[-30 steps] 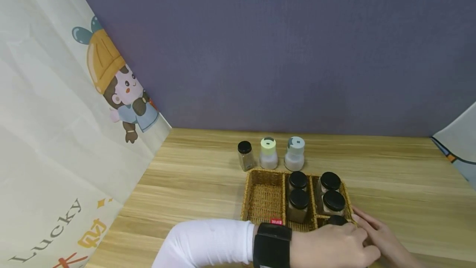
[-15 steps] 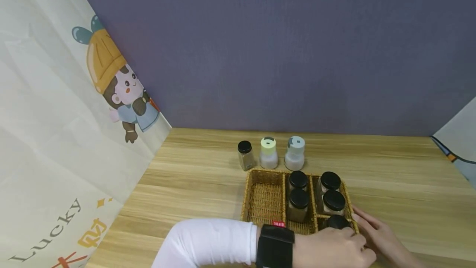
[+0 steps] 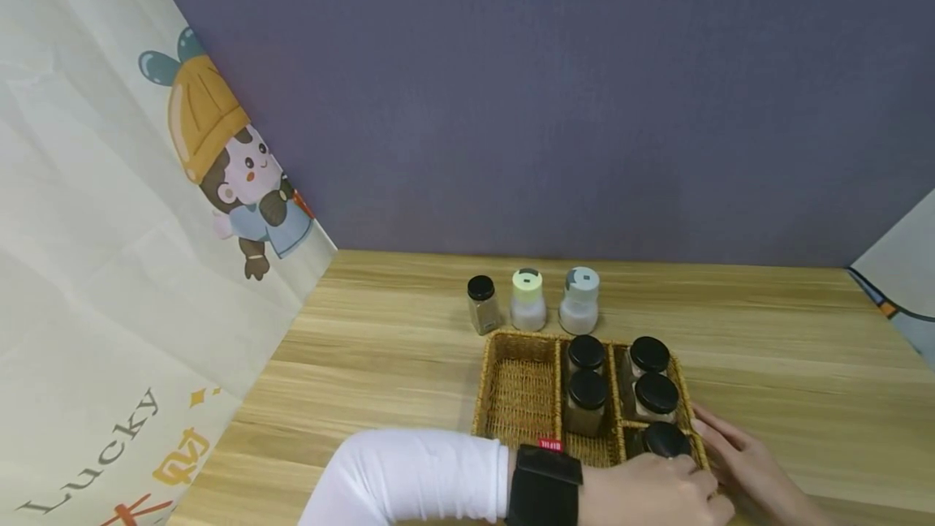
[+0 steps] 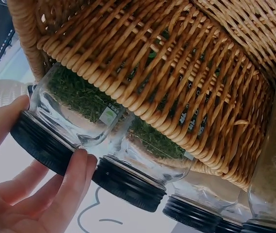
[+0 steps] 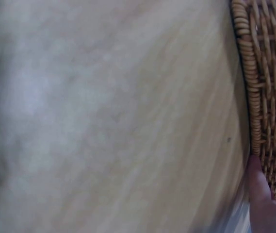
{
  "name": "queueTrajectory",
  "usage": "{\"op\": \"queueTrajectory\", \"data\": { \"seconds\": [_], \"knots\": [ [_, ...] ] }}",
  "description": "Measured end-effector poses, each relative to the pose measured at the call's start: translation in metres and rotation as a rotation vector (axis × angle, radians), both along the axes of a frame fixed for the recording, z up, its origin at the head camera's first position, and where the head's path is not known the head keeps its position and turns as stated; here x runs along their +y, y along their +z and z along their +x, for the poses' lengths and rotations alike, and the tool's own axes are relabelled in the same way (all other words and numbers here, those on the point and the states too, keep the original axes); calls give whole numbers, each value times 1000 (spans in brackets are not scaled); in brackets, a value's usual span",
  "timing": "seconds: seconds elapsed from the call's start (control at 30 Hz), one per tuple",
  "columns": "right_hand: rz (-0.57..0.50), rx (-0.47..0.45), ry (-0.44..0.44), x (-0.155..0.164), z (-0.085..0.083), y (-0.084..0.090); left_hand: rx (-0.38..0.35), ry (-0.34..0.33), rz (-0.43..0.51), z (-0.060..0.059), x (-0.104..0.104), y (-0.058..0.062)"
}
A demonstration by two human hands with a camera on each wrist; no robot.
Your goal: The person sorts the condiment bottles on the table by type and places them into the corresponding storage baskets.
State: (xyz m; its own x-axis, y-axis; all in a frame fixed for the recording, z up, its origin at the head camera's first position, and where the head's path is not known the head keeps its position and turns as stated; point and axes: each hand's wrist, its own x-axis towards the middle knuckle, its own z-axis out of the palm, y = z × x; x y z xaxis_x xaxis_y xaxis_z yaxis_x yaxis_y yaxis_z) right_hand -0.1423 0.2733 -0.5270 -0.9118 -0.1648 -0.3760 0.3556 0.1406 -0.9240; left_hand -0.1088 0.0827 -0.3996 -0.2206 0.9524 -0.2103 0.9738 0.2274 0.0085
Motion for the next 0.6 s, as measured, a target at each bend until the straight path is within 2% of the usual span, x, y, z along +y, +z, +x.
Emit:
{"op": "queueTrajectory", "data": {
  "seconds": [0.2,0.43,0.6],
  "knots": [
    [-25,15,-15,0,-1,-3,-48,26,-20,-1,1,-4],
    [3,6,-6,0,-2,-2,-16,14,-66,-2,2,-5],
    [32,-3,-8,-1,-3,0,-24,-16,-52,-3,1,-4]
  ]
}}
